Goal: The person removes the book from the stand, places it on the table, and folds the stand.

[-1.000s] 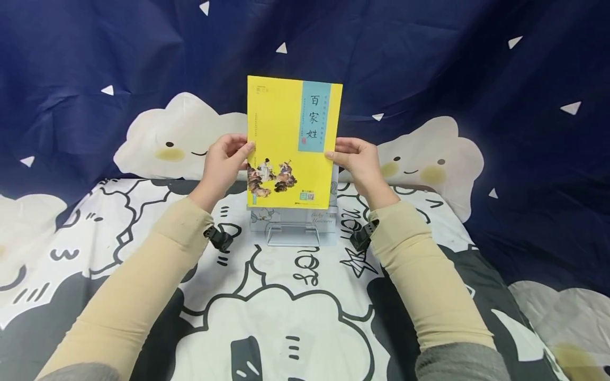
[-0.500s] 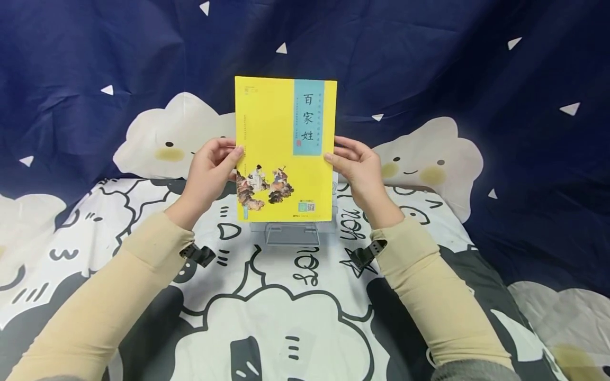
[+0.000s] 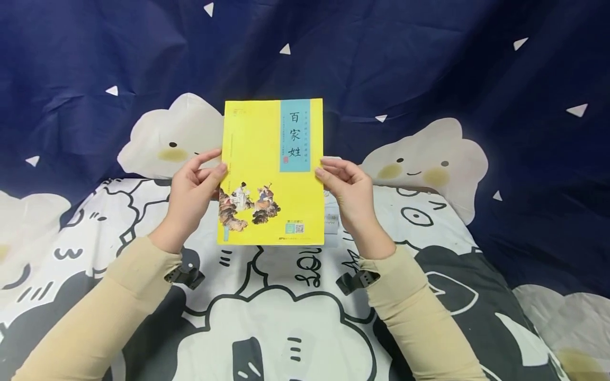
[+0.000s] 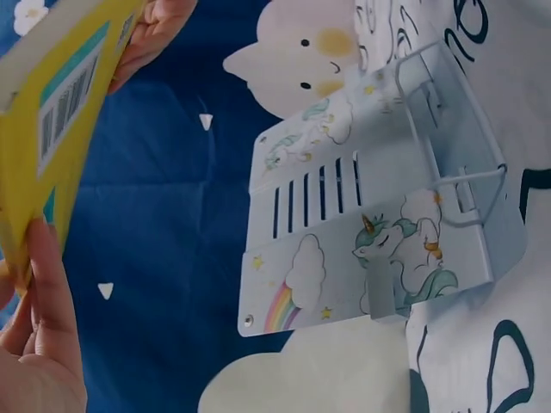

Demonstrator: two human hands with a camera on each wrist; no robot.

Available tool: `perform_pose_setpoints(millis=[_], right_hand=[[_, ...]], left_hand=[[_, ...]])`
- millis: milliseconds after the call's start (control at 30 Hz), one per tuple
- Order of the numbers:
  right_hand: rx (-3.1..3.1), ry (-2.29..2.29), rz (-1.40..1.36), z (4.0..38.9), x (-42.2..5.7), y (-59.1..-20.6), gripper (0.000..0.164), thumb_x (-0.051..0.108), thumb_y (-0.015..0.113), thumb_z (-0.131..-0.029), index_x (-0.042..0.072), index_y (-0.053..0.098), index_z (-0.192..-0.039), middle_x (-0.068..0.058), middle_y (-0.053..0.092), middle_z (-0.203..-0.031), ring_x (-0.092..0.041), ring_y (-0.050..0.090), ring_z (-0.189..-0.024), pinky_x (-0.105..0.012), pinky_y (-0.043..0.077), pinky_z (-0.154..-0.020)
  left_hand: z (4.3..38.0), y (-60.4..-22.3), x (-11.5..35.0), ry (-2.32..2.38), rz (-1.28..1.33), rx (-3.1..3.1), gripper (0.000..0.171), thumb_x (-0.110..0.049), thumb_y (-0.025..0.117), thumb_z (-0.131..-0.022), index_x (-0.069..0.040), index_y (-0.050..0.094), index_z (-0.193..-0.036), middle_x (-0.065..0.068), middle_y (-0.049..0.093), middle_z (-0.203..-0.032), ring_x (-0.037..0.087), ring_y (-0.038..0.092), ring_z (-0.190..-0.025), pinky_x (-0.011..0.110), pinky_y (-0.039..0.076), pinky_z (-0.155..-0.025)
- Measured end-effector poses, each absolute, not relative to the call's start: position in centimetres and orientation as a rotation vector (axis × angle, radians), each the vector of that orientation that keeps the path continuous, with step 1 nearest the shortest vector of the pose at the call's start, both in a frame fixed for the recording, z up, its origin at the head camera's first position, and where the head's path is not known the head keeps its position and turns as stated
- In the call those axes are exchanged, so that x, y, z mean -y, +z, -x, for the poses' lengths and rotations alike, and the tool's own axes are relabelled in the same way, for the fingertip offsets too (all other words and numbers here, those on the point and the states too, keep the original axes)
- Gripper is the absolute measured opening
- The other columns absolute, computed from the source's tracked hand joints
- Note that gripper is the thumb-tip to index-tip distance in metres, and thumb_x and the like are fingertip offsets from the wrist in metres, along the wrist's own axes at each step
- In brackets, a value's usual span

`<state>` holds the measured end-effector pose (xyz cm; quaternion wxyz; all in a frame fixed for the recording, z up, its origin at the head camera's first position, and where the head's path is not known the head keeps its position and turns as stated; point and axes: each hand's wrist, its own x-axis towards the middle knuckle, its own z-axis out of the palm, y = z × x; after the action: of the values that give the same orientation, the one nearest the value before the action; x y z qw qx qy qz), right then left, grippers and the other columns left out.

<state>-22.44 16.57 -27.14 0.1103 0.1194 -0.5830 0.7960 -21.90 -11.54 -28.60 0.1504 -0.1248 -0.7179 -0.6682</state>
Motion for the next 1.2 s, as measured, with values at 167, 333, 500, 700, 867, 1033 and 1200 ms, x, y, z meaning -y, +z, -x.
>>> perform_pose_setpoints(millis=[167,333,500,700,867,1033,1200], right_hand=[[1.734,2.341,-0.295,21.6,-15.9,-27.8,0.021,-0.004,0.069,-0.089,0.015,0.077,-0.094,0.001,0.074,-0.088,-0.009,0.071,-0.077,-0.021,0.06,-0.071],[1.748,2.339,-0.271,20.8,-15.3,-28.3,0.019,0.0,0.067,-0.092,0.016,0.077,-0.095,0.001,0.076,-0.091,-0.01,0.073,-0.078,-0.023,0.061,-0.071],[1.734,2.374,-0.236,20.2,-14.8,-28.7,0.019,0.002,0.066,-0.094,0.017,0.077,-0.094,0.002,0.075,-0.09,-0.008,0.071,-0.075,-0.02,0.059,-0.068],[1.753,2.391,-0.193,19.7,-14.2,-29.3,0.019,0.005,0.066,-0.094,0.02,0.078,-0.092,0.003,0.075,-0.09,-0.007,0.068,-0.07,-0.017,0.056,-0.063],[1.756,2.433,-0.186,19.5,-13.6,-29.7,0.022,0.003,0.064,-0.095,0.02,0.078,-0.091,0.003,0.074,-0.09,-0.007,0.07,-0.071,-0.018,0.058,-0.065],[1.78,2.453,-0.165,19.2,-12.9,-30.1,0.025,0.002,0.062,-0.096,0.02,0.078,-0.088,0.003,0.074,-0.088,-0.006,0.069,-0.07,-0.019,0.059,-0.066],[1.799,2.484,-0.138,18.7,-12.3,-30.3,0.026,0.001,0.062,-0.096,0.02,0.078,-0.087,0.004,0.073,-0.087,-0.006,0.067,-0.068,-0.018,0.058,-0.064]], left_hand=[[21.2,-29.3,11.9,-1.909,0.361,1.984,0.039,-0.024,0.062,-0.099,-0.012,0.057,-0.136,-0.017,0.074,-0.086,0.007,0.065,-0.062,0.022,0.054,-0.056],[20.4,-29.6,12.3,-1.855,0.353,1.965,0.034,-0.023,0.064,-0.098,-0.009,0.065,-0.129,-0.015,0.073,-0.084,0.007,0.064,-0.064,0.022,0.053,-0.055],[19.6,-29.7,12.7,-1.827,0.337,1.972,0.034,-0.025,0.064,-0.098,-0.008,0.067,-0.127,-0.019,0.072,-0.081,0.006,0.065,-0.064,0.022,0.054,-0.056],[18.8,-30.0,13.3,-1.823,0.323,1.959,0.033,-0.024,0.063,-0.099,-0.005,0.068,-0.125,-0.018,0.072,-0.08,0.005,0.067,-0.065,0.02,0.055,-0.057],[18.6,-30.6,13.6,-1.88,0.275,1.921,0.033,-0.023,0.064,-0.098,-0.002,0.069,-0.123,-0.015,0.074,-0.08,0.005,0.068,-0.066,0.019,0.056,-0.058],[18.6,-31.1,14.0,-1.913,0.211,1.885,0.034,-0.025,0.065,-0.097,-0.001,0.07,-0.12,-0.013,0.075,-0.079,0.004,0.069,-0.067,0.017,0.057,-0.061],[18.3,-31.5,14.4,-1.975,0.155,1.861,0.037,-0.028,0.066,-0.096,0.0,0.07,-0.119,-0.01,0.076,-0.082,0.006,0.071,-0.068,0.018,0.058,-0.061]])
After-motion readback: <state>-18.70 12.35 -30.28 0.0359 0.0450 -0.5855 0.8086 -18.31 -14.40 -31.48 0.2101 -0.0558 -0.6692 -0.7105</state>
